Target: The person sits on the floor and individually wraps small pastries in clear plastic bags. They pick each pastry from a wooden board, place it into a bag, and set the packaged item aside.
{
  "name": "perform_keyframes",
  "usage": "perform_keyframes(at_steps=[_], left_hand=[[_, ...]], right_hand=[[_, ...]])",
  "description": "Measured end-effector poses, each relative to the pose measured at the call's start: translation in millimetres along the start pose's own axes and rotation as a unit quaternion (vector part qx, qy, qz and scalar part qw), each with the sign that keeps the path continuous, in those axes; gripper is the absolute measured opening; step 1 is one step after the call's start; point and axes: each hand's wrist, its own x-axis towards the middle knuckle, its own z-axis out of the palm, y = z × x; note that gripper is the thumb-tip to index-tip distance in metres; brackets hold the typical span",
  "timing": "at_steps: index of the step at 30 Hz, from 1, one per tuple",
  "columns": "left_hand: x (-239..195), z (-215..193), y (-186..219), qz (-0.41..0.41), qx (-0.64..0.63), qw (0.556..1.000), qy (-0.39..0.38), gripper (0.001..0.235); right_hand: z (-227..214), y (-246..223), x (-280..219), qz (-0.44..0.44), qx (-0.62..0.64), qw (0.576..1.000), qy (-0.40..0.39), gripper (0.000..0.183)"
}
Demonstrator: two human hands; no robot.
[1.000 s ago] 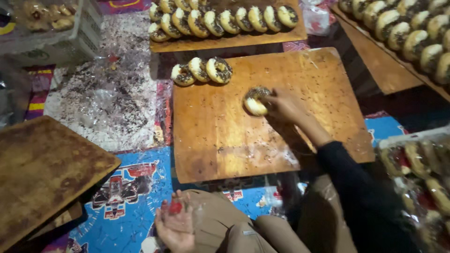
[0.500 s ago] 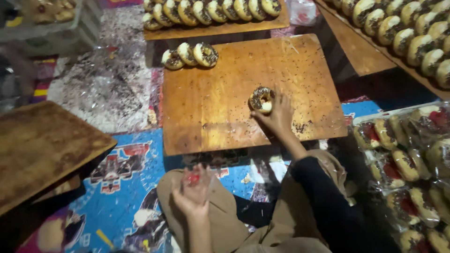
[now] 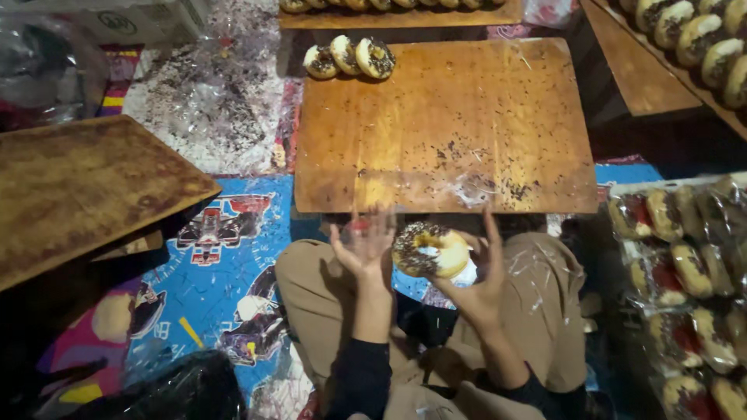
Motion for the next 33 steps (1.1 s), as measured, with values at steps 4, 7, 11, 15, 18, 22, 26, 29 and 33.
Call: perform_keyframes(at_steps=[4, 7, 11, 15, 18, 22, 26, 29, 33], left_hand=[[-28, -16, -29, -0.001, 0.139, 0.99, -0.025, 0.063], [-39, -14, -35, -0.024, 0.18, 0.976, -0.124, 0.068], [-41, 7, -30, 0.129, 0.224, 0.965, -0.045, 0.068], [-58, 36, -38, 0.095, 0.165, 0.978, -0.083, 0.076], [-80, 49, -61, -0.044, 0.148, 0.951, -0.266, 0.074], [-97, 60, -68, -0.057, 0.141, 0.958, -0.244, 0.078], [-88, 64, -58, -0.095, 0.133, 0.966, -0.199, 0.07], [-84, 58, -52, -0.126, 0.201, 0.962, -0.135, 0.066], [-90, 57, -43, 0.177, 0.532, 0.821, -0.101, 0.052]], right_hand=[[11, -15, -8, -0.026, -0.357, 0.932, 0.051, 0.123], [19, -10, 5, -0.086, -0.228, 0.969, 0.033, 0.12], [22, 5, 10, -0.069, -0.298, 0.951, -0.036, 0.118], [32, 8, 2, -0.052, -0.222, 0.974, -0.003, 0.113], [33, 2, 3, -0.087, -0.19, 0.978, -0.002, 0.111], [20, -10, 15, -0.161, -0.179, 0.969, -0.05, 0.098], [6, -20, 23, -0.38, -0.304, 0.873, -0.016, 0.069], [-2, -22, 20, -0.482, -0.322, 0.815, -0.01, 0.034], [-15, -29, 32, -0.256, -0.366, 0.868, -0.217, 0.02]])
